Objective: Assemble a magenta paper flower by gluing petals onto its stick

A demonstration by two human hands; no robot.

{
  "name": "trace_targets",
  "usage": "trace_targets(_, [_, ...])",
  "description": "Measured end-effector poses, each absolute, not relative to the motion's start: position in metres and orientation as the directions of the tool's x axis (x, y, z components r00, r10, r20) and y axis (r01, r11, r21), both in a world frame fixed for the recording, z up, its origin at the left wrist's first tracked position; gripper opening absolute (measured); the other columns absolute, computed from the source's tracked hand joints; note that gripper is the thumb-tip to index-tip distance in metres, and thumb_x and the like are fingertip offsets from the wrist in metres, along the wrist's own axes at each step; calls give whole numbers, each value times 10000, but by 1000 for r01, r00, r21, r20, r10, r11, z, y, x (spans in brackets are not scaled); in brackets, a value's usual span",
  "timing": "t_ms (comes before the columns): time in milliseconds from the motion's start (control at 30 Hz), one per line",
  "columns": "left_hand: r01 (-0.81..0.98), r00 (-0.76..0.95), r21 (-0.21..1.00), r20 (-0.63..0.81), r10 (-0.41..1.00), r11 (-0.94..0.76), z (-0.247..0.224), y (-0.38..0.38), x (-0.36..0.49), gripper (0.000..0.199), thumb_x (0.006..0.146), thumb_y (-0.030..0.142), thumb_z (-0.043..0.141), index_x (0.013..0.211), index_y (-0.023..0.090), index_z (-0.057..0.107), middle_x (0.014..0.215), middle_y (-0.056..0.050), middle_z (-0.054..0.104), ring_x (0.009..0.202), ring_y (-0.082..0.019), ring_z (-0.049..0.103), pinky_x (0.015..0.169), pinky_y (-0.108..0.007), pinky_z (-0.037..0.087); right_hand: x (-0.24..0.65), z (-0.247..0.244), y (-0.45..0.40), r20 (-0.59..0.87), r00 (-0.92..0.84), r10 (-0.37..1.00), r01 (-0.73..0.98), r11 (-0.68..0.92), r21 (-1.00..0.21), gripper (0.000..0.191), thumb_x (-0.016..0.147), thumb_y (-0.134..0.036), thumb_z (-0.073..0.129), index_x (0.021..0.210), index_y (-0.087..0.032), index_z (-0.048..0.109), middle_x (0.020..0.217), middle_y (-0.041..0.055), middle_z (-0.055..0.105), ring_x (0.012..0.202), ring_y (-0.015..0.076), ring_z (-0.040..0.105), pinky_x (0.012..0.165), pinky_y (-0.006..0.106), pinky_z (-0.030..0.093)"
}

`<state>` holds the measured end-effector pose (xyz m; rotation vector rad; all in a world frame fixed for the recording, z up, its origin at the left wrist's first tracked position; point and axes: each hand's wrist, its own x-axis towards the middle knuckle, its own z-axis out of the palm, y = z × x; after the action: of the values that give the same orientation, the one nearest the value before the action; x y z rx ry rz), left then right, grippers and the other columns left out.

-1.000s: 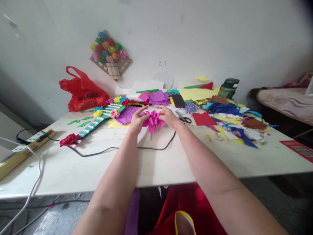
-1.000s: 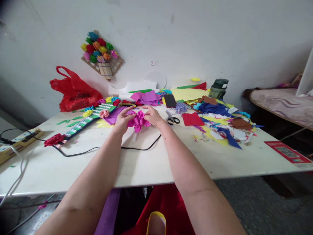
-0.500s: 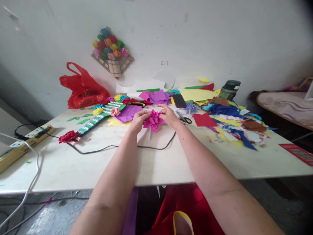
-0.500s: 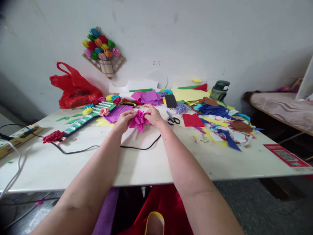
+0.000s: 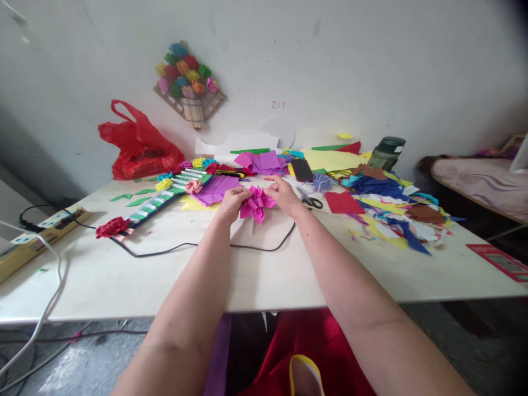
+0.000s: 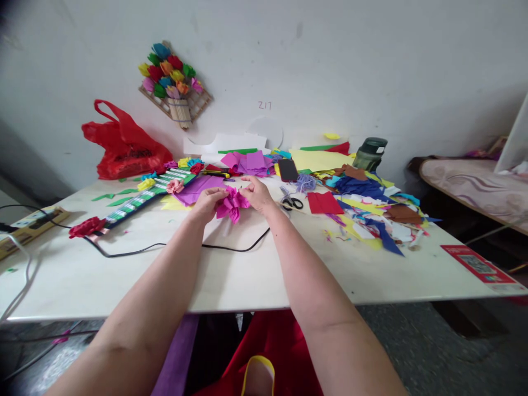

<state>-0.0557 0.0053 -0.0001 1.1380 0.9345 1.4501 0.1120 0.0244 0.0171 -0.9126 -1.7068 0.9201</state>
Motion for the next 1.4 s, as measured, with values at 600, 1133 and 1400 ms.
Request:
trace_targets(600, [-288, -133, 940, 151, 980, -184, 0, 9, -59, 217, 466, 248, 766, 578, 143, 612, 463, 10, 555, 429, -97, 482, 453, -221, 347, 155, 15, 37, 128, -64, 990, 990, 79, -115, 332, 758, -231, 609, 1068, -177, 715, 1145, 142, 681, 1061, 271, 634, 840, 327, 486])
trace_targets(1133, [-322, -75, 936, 123, 990, -141, -3, 10, -62, 200, 502, 231, 772, 573, 130, 615, 473, 2, 555, 432, -96, 489, 458, -226, 350, 156, 22, 43, 389, -34, 921, 843, 236, -484, 348, 888, -366, 450, 1048, -218, 721, 774, 52, 708, 792, 189, 633, 705, 273, 447])
trace_targets(1400, [-254, -24, 962, 95, 995, -98, 0, 3, -61, 227, 496, 256, 786, 589, 128, 623, 492, -17, 579, 434, -110, 508, 462, -237, 355, 142, 23, 37, 438, -295, 849, 486, 528, -697, 293, 785, -387, 531, 674, -149, 659, 590, -11, 557, 559, 105, 442, 567, 231, 348])
